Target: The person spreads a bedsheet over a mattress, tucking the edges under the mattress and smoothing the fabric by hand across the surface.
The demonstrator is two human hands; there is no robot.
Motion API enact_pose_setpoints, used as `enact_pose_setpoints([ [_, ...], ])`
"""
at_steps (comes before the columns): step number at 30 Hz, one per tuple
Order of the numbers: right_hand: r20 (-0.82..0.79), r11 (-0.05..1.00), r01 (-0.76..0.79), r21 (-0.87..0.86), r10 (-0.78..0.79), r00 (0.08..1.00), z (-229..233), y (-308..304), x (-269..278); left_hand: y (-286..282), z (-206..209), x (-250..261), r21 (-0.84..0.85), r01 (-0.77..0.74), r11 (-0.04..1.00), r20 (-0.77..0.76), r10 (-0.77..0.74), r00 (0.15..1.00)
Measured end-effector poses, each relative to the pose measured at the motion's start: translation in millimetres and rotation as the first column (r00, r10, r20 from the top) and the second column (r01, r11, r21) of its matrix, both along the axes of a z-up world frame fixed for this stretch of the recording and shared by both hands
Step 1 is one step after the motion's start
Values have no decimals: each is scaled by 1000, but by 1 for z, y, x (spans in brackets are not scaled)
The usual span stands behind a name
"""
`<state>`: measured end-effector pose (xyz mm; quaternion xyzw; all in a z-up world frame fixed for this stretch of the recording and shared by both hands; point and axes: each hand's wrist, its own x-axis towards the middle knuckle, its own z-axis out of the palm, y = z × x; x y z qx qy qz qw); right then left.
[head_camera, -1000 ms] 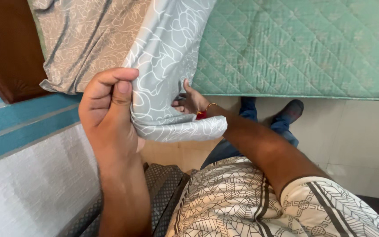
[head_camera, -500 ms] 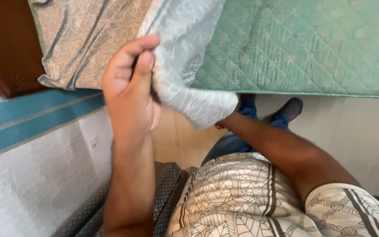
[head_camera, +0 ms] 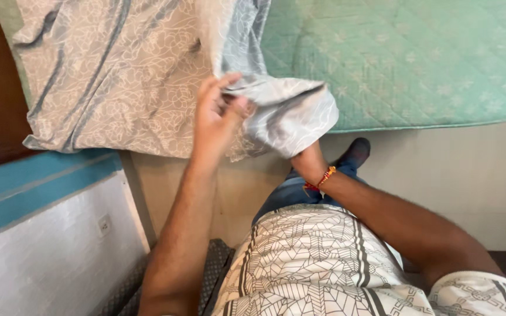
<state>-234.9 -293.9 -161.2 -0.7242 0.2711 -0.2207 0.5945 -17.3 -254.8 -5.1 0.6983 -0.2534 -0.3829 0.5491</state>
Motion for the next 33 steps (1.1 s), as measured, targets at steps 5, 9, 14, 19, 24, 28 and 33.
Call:
enact_pose_setpoints([
  [5, -52, 985, 110, 130, -104, 993, 48, -19, -7, 6, -8, -39, 96, 251, 963, 170, -264, 949],
  [9, -76, 980, 149, 133, -139, 987, 72, -29, 1, 9, -19, -54, 94, 328, 940, 285, -341, 896],
  [14, -203, 975, 130, 179, -93, 975, 85, -36, 1, 9, -27, -56, 156, 326, 932, 306, -359, 882],
  [19, -66, 936, 125, 329, -109, 992, 54, -30, -5, 6, -12, -38, 238, 237, 942, 285, -301, 910],
  [24, 175, 492, 14, 870, -336, 925, 12, -30, -18, 16, 7, -18, 213, 194, 958, 370, -263, 891],
  [28, -93, 962, 135, 239, -116, 989, 46, -54, -38, 31, 15, -11, 180, 180, 967, 517, -248, 819],
  [33, -320, 970, -63, -233, -15, 947, 102, -84, -54, 50, 9, 6, 288, 25, 957, 706, -230, 669],
])
